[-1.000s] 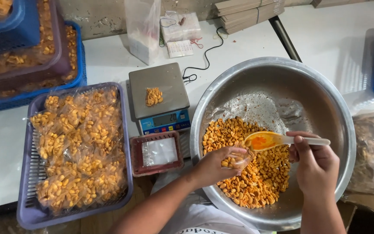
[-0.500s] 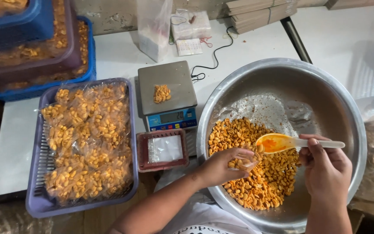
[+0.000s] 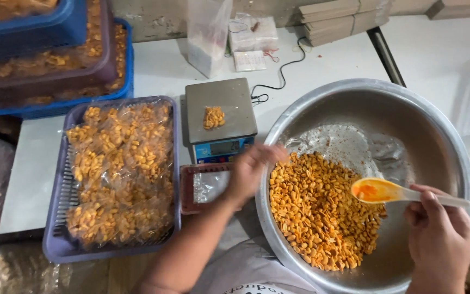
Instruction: Filling small plastic bags with nuts from a large bowl using a spoon and weighing them on a digital scale for packaging.
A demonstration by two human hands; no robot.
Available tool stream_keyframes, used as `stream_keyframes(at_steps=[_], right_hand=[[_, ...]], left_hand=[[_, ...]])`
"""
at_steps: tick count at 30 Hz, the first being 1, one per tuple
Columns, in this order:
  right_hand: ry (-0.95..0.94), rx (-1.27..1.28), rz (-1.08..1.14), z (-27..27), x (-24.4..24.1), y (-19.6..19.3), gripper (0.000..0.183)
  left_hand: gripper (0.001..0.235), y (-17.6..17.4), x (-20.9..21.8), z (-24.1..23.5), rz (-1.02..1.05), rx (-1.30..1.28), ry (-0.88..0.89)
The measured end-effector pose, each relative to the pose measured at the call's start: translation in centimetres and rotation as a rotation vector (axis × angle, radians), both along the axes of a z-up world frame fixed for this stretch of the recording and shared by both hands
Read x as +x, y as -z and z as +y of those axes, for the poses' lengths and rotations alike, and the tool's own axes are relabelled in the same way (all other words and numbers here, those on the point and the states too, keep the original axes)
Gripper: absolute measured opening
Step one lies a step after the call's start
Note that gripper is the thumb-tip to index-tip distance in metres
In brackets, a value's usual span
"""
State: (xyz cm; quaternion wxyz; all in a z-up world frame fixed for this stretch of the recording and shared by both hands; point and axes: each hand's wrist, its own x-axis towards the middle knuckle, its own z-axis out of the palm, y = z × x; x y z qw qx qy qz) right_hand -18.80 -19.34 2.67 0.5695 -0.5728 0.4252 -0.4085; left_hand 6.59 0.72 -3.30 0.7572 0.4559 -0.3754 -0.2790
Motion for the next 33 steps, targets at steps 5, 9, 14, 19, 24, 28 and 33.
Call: stream_keyframes(at_steps=[5, 9, 14, 19, 24, 28, 33], right_hand=[[0.043, 0.021, -0.047, -0.8, -0.8, 1.2, 0.010], [0.010, 0.008, -0.051, -0.4, -0.8, 0.9, 0.012], [0.050, -0.006, -0.079, -0.7, -1.5, 1.8, 0.011], [0.037, -0.015, -0.103, -1.1, -1.5, 2.6, 0.012], [0.032, 0.001, -0.092, -0.2, -1.6, 1.9, 0.013], [0.015, 0.008, -0.055, -0.1, -2.4, 2.1, 0.014], [0.033, 0.034, -0.083, -1.1, -3.4, 3.8, 0.012]], left_hand=[[0.028, 3.6, 8.6, 1.1, -1.015, 0.858, -0.618], [0.051, 7.9, 13.4, 1.0, -0.920, 1.014, -0.720], [0.052, 3.7, 12.9, 0.1, -1.016, 0.433, -0.870], [0.016, -3.1, 3.4, -1.0, -0.225, 0.104, -0.431], [0.043, -2.1, -3.4, -1.8, 0.226, 0.195, 0.027], [0.027, 2.4, -6.4, -2.8, 0.772, 0.107, 0.413], [0.036, 0.7, -5.6, -2.0, 1.021, 0.082, 0.492]])
